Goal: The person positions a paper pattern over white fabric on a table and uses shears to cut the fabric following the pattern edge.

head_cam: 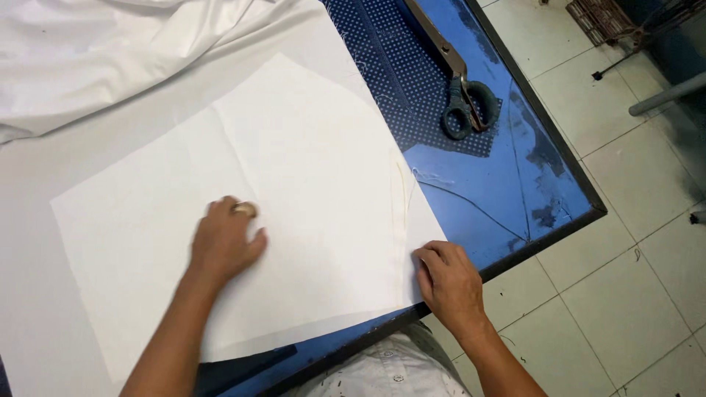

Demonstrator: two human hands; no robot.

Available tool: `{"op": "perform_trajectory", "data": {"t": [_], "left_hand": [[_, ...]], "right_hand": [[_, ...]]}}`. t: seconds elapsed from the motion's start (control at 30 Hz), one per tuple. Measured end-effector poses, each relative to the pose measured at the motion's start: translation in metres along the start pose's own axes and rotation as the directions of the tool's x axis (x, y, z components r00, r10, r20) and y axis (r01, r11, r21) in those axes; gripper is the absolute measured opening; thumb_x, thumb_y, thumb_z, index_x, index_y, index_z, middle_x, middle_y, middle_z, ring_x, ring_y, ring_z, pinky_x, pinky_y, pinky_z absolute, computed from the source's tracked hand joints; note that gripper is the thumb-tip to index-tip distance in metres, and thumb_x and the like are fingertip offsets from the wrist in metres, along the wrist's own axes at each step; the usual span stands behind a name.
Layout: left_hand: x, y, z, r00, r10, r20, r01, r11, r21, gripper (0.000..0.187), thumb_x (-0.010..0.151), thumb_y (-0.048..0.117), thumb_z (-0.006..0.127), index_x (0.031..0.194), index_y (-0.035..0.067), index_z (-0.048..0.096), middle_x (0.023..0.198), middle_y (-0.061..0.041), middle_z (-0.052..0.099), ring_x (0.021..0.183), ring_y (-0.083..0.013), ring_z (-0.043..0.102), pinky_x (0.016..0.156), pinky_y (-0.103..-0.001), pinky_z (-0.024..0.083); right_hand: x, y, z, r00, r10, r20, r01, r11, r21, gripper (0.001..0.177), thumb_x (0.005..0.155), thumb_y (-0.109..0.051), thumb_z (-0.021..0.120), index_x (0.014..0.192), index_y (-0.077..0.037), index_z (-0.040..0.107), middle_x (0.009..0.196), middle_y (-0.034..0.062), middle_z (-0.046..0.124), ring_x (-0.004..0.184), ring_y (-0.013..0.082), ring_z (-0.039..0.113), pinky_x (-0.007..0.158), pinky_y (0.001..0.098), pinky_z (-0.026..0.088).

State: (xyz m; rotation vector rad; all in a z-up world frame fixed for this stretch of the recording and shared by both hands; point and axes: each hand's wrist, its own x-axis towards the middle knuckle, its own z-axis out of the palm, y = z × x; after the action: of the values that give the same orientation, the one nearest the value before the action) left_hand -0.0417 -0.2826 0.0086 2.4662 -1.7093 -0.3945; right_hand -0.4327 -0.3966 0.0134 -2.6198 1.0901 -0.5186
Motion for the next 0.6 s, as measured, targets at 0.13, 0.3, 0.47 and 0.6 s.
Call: {"op": "perform_trajectory", "data": {"t": [0.13,0.3,0.47,0.6], "left_hand": [[-0.024,-0.020,-0.031,0.926,-0.335,0.174,0.332,0.942,0.045,0.046,0.086,0.041,0.062,0.126,0.019,0.063,0.134,-0.004,0.054,0.131,-0.0283,0.047,0.094,-0.052,0.054],[-0.036,-0.044,-0.046,0.925,-0.359,0.122,0.346,0.931,0.113,0.048,0.086,0.040,0.066,0.127,0.016,0.068,0.133,-0.017,0.060,0.127,-0.0374,0.060,0.095,-0.049,0.057],[-0.052,-0.067,-0.024,0.932,-0.361,-0.026,0.361,0.927,0.103,0.045,0.084,0.028,0.070,0.125,0.011,0.074,0.129,-0.024,0.060,0.120,-0.0452,0.060,0.091,-0.055,0.057],[-0.063,0.010,0.014,0.978,-0.174,-0.119,0.167,0.984,-0.065,0.028,0.089,0.002,0.060,0.115,-0.005,0.069,0.113,-0.028,0.060,0.109,-0.0478,0.062,0.087,-0.055,0.057]], "right_hand": [[-0.003,0.000,0.002,0.999,0.023,0.041,-0.023,1.000,-0.001,0.026,0.084,-0.007,0.071,0.110,-0.011,0.072,0.112,0.0051,0.066,0.098,0.0288,0.060,0.070,0.0399,0.054],[0.003,0.002,0.001,0.995,0.052,0.088,-0.046,0.997,-0.066,0.018,0.088,-0.008,0.071,0.103,-0.017,0.075,0.107,0.0048,0.064,0.103,0.0270,0.067,0.083,0.0371,0.057],[0.006,0.011,-0.007,0.984,-0.007,0.175,0.012,0.999,-0.030,0.014,0.087,-0.015,0.075,0.101,-0.018,0.077,0.103,0.0065,0.069,0.101,0.0324,0.070,0.088,0.0429,0.057],[0.017,-0.002,-0.014,0.989,-0.075,0.124,0.068,0.996,0.065,0.014,0.092,-0.010,0.075,0.103,-0.017,0.077,0.104,0.0066,0.069,0.101,0.0309,0.070,0.089,0.0417,0.056]]}}
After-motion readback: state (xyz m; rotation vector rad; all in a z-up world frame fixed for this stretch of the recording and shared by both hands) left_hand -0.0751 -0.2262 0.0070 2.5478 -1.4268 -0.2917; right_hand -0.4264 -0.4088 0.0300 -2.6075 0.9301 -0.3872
